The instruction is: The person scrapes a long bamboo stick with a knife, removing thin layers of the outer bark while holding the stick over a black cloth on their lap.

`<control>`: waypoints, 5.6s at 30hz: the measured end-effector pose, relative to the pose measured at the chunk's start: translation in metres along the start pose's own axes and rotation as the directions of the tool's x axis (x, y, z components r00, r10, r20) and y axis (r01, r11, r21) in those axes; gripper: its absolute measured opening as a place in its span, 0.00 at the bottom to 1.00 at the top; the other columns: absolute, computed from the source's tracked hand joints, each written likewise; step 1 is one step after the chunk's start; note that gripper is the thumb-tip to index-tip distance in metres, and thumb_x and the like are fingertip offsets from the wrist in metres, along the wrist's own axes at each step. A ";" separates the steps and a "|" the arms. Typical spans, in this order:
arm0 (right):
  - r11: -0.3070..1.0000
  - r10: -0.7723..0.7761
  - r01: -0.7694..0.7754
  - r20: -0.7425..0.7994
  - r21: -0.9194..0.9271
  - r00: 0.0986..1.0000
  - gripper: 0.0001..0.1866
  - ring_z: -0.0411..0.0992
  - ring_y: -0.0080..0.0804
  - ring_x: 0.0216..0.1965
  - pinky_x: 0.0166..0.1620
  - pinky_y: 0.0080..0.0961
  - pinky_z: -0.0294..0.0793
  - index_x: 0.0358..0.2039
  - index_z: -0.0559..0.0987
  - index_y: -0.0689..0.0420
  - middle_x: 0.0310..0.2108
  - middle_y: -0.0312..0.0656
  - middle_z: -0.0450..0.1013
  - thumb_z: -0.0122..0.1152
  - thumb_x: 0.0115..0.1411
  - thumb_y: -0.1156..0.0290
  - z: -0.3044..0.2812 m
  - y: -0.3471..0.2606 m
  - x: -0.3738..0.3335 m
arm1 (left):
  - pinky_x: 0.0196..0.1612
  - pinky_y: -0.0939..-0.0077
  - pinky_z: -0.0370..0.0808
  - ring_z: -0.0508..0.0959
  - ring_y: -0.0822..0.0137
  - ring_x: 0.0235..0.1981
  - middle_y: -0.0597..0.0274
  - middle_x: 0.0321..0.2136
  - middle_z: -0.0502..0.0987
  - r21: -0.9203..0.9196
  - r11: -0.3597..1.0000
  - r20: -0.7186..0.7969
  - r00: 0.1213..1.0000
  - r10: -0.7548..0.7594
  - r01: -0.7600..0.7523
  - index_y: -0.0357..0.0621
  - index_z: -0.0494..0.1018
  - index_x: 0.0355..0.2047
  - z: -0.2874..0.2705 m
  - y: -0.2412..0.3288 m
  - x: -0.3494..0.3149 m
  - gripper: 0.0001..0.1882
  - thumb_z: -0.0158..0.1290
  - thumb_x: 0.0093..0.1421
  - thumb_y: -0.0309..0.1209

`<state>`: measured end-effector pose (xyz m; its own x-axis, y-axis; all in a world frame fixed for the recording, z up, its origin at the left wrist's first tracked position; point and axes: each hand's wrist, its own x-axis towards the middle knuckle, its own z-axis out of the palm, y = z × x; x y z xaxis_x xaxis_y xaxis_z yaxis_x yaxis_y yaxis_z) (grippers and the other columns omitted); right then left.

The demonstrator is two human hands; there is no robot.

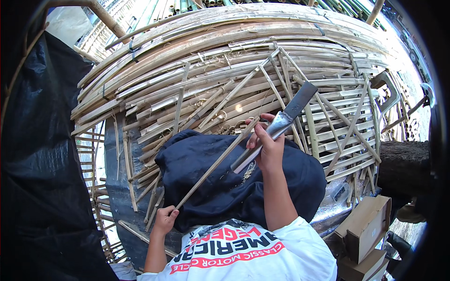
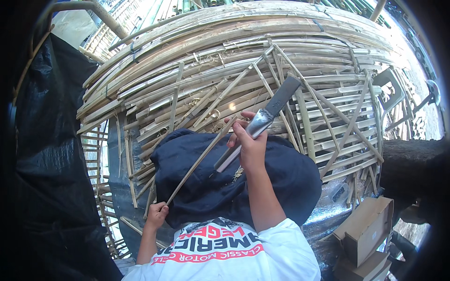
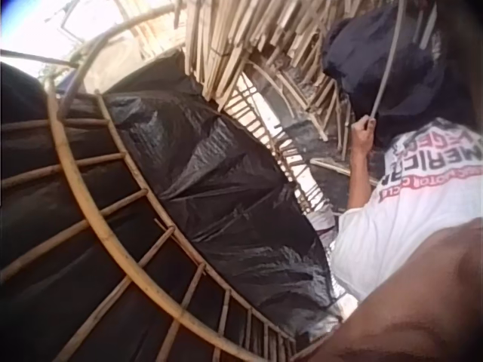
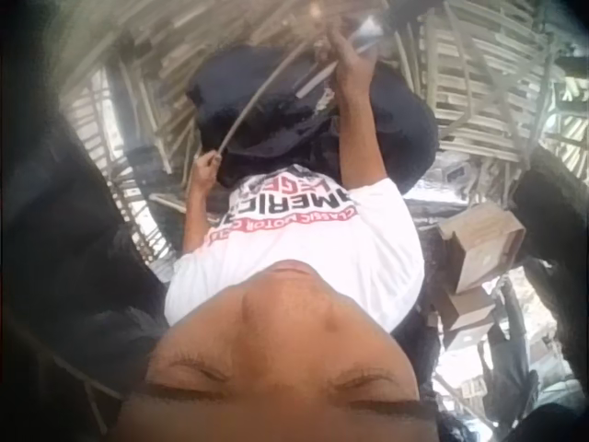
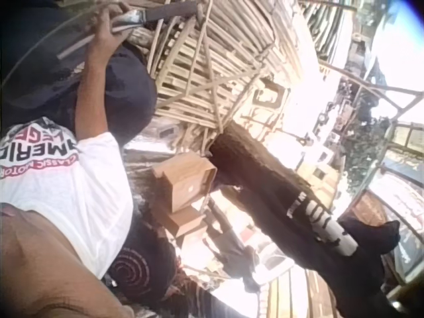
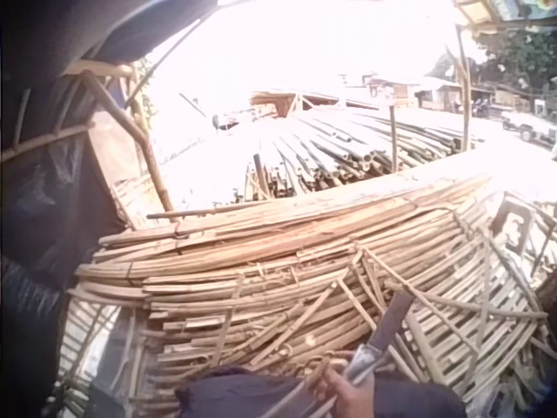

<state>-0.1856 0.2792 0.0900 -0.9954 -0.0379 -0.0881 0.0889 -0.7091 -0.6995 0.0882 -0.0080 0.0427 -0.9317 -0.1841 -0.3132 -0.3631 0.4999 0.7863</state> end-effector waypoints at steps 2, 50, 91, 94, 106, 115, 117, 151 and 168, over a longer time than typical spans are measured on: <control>0.980 0.022 -0.012 0.049 -0.197 0.999 0.21 0.69 0.23 0.17 0.22 0.18 0.71 0.50 0.66 0.62 0.33 0.49 0.76 0.57 0.55 0.81 -0.008 0.000 0.001 | 0.20 0.73 0.56 0.58 0.77 0.19 0.65 0.12 0.59 -0.073 0.997 -0.036 0.999 -0.021 0.019 0.35 0.65 0.18 0.000 -0.013 -0.002 0.33 0.52 0.60 0.57; -0.466 0.417 0.475 0.289 -0.746 0.862 0.24 0.75 0.50 0.31 0.33 0.40 0.74 0.53 0.72 0.49 0.34 0.46 0.73 0.62 0.54 0.75 -0.044 -0.042 0.003 | 0.19 0.72 0.53 0.55 0.77 0.18 0.64 0.11 0.54 -0.121 0.961 -0.044 0.966 -0.256 0.249 0.33 0.64 0.14 0.030 -0.045 0.029 0.26 0.62 0.56 0.40; 0.978 0.122 -0.111 0.051 -0.178 0.991 0.12 0.78 0.29 0.31 0.21 0.22 0.74 0.36 0.67 0.53 0.30 0.41 0.75 0.60 0.56 0.80 -0.036 0.074 0.054 | 0.19 0.80 0.56 0.60 0.82 0.17 0.75 0.12 0.63 -0.333 0.904 0.171 0.960 -0.221 0.267 0.38 0.71 0.15 0.024 -0.084 0.036 0.24 0.58 0.60 0.43; 0.959 0.265 -0.269 0.062 0.091 0.962 0.10 0.75 0.26 0.31 0.24 0.23 0.72 0.35 0.68 0.49 0.29 0.35 0.72 0.59 0.57 0.77 -0.037 0.087 0.053 | 0.18 0.80 0.55 0.61 0.82 0.16 0.74 0.12 0.64 -0.433 0.844 0.257 0.941 -0.221 0.317 0.41 0.70 0.15 0.022 -0.091 0.041 0.24 0.58 0.60 0.45; 0.954 0.282 -0.286 -0.045 -0.091 0.958 0.13 0.76 0.31 0.30 0.23 0.20 0.74 0.36 0.67 0.52 0.30 0.44 0.75 0.60 0.55 0.79 -0.051 0.069 0.035 | 0.17 0.82 0.47 0.53 0.81 0.12 0.78 0.12 0.53 -0.580 0.649 0.444 0.859 -0.255 0.493 0.53 0.58 0.14 0.018 -0.092 0.046 0.26 0.56 0.60 0.48; 0.762 0.393 -0.338 -0.020 -0.553 0.919 0.18 0.76 0.26 0.23 0.19 0.18 0.71 0.35 0.68 0.57 0.24 0.41 0.75 0.68 0.48 0.80 -0.077 0.037 -0.027 | 0.16 0.83 0.47 0.53 0.81 0.12 0.77 0.11 0.55 -0.599 0.615 0.456 0.850 -0.263 0.512 0.52 0.58 0.14 0.013 -0.097 0.047 0.25 0.56 0.60 0.47; 0.743 0.424 -0.369 -0.035 -0.558 0.905 0.18 0.76 0.26 0.23 0.19 0.19 0.71 0.35 0.68 0.57 0.23 0.40 0.74 0.69 0.48 0.80 -0.076 0.032 -0.031 | 0.15 0.83 0.47 0.53 0.81 0.11 0.77 0.11 0.55 -0.598 0.626 0.463 0.853 -0.240 0.500 0.52 0.58 0.14 0.013 -0.097 0.050 0.25 0.56 0.60 0.47; -0.094 -0.621 0.204 0.218 -0.974 0.753 0.08 0.66 0.30 0.18 0.28 0.30 0.67 0.29 0.72 0.64 0.18 0.40 0.67 0.58 0.49 0.74 -0.071 -0.169 0.099 | 0.13 0.84 0.47 0.56 0.79 0.10 0.74 0.09 0.56 -0.621 0.671 0.298 0.914 -0.275 0.405 0.55 0.57 0.12 0.020 -0.100 0.045 0.28 0.57 0.57 0.54; 0.534 0.488 -0.237 0.067 -0.812 0.870 0.18 0.68 0.17 0.18 0.20 0.16 0.69 0.47 0.71 0.60 0.23 0.33 0.69 0.63 0.55 0.76 -0.044 0.057 -0.074 | 0.19 0.79 0.55 0.56 0.78 0.14 0.74 0.12 0.55 -0.222 0.862 0.164 0.889 -0.427 0.455 0.48 0.56 0.13 0.018 -0.015 0.018 0.34 0.34 0.67 0.59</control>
<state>-0.1049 0.2726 0.0255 -0.8253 -0.4262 -0.3704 0.3125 0.2017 -0.9283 0.0770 -0.0037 0.0158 -0.6714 -0.2382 -0.7017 -0.7398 0.1595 0.6537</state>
